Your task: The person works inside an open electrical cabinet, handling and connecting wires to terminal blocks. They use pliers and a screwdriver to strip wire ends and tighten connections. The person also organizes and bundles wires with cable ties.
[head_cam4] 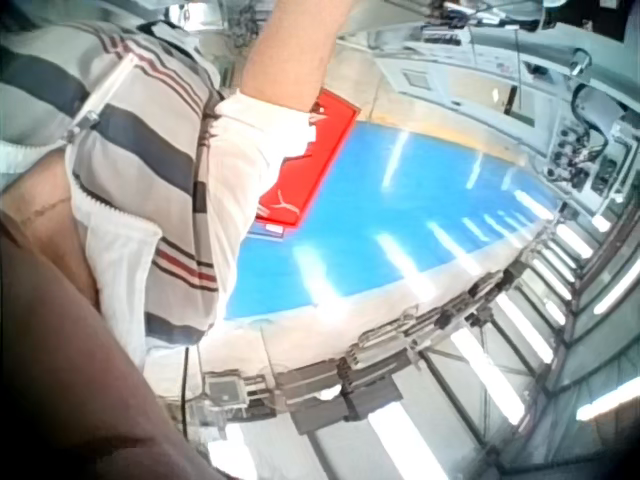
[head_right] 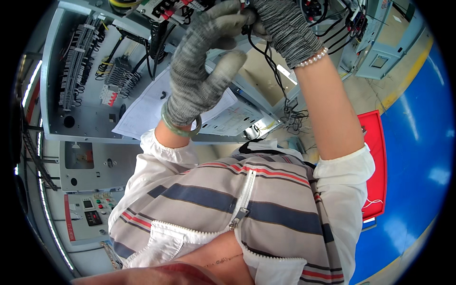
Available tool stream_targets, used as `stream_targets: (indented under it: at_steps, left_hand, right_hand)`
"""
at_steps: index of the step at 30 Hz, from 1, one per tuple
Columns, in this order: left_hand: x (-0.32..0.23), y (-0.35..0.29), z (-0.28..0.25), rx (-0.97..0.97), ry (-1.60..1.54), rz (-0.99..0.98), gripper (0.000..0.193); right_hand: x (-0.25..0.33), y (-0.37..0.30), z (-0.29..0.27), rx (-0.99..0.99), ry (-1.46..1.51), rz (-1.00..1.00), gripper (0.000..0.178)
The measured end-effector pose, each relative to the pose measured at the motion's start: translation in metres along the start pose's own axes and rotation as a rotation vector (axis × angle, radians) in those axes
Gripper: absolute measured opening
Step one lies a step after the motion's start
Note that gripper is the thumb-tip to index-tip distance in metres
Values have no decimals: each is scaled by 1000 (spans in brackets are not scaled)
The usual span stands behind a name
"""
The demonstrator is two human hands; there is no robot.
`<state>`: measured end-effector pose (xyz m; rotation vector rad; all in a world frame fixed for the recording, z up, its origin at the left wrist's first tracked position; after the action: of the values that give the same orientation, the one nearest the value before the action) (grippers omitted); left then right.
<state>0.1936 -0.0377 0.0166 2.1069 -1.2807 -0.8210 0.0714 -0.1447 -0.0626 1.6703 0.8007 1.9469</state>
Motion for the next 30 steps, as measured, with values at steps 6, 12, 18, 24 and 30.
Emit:
stream_targets:
  at_steps: [6, 12, 18, 24, 30]
  left_hand:
    - [37, -38, -93, -414, 29, -196, 21]
    - [78, -25, -89, -277, 87, -412, 14]
    - [96, -16, -64, -35, -227, -628, 20]
    - [111, -24, -49, -7, -322, -681, 22]
    - [104, -22, -45, -63, -429, -609, 22]
  right_hand:
    - [-27, -2, 37, 251, 1029, 429, 38]
    - [-26, -3, 9, 110, 500, 348, 35]
    - [79, 8, 54, 375, -744, -765, 33]
    - [82, 14, 72, 462, -965, -698, 36]
    - [65, 26, 68, 549, -722, -544, 29]
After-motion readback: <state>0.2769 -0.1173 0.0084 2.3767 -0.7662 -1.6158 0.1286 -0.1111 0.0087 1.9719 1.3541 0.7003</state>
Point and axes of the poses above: each hand's wrist, its own y-axis towards the middle knuckle, its own z-axis out of the palm, x = y × z, the point moved 10 cm from there along y, towards the middle knuckle, and after that the axes turned 13 degrees about y, right-handed, at the moved point
